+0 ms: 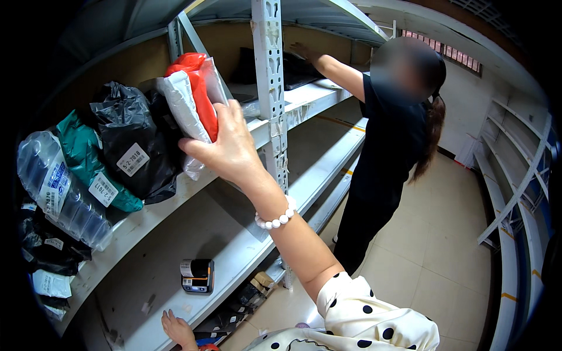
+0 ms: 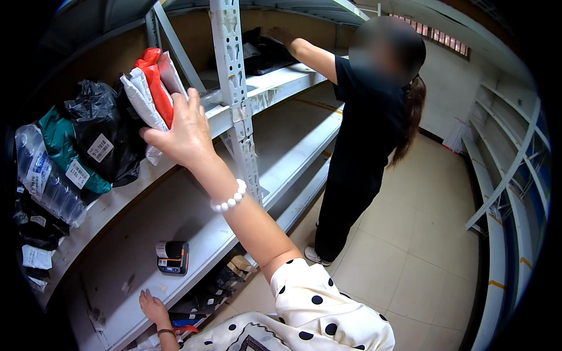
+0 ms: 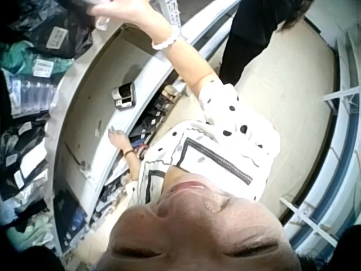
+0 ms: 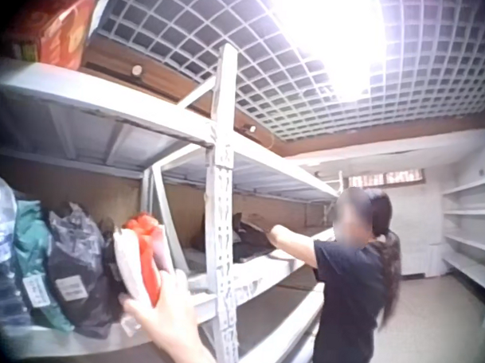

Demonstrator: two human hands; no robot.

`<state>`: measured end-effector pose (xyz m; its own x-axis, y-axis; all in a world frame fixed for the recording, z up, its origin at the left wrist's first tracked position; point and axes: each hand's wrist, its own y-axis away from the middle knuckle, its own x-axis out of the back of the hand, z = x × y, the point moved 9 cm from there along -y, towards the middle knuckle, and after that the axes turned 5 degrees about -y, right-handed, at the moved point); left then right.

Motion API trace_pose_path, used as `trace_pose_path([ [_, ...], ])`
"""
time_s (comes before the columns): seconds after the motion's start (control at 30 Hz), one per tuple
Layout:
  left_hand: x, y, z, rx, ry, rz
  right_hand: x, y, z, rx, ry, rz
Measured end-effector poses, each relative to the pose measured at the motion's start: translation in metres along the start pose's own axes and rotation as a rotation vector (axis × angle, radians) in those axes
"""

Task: The person repeatedly picks up small printed labels, peels off the backing, and sticks them onto various plastic-wrapped packages on a metal shelf. They use a handheld label printer to print new labels as needed. The person also briefly walks through the store area while holding a tissue.

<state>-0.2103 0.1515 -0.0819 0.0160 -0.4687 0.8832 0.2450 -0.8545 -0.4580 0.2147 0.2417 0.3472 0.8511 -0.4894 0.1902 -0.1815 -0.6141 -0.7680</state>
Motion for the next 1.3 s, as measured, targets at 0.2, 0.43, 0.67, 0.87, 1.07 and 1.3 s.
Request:
trace_pose_path([
  [0.2, -0.001, -0.005, 0.006, -0.026, 0.019, 0.010, 0.001, -0.002, 0.000, 0.150, -0.009, 0.118],
  [0.43, -0.002, -0.011, 0.001, -0.034, 0.022, 0.005, -0.005, -0.008, -0.006, 0.255, -0.020, 0.084],
  [0.67, 0.000, -0.007, 0.009, -0.080, 0.048, 0.018, -0.003, -0.003, 0.015, 0.241, -0.058, -0.018],
  [0.87, 0.003, 0.002, 0.007, -0.055, 0.043, 0.029, -0.021, 0.001, 0.002, 0.278, -0.496, -0.059],
  [1.07, 0.004, -0.007, 0.006, 0.013, 0.112, -0.043, -0.014, 0.005, 0.008, 0.190, -0.563, -0.084],
  [1.3, -0.021, -0.010, 0.014, 0.271, 0.631, -0.048, -0.011, 0.006, 0.007, 0.463, -0.075, 0.137],
])
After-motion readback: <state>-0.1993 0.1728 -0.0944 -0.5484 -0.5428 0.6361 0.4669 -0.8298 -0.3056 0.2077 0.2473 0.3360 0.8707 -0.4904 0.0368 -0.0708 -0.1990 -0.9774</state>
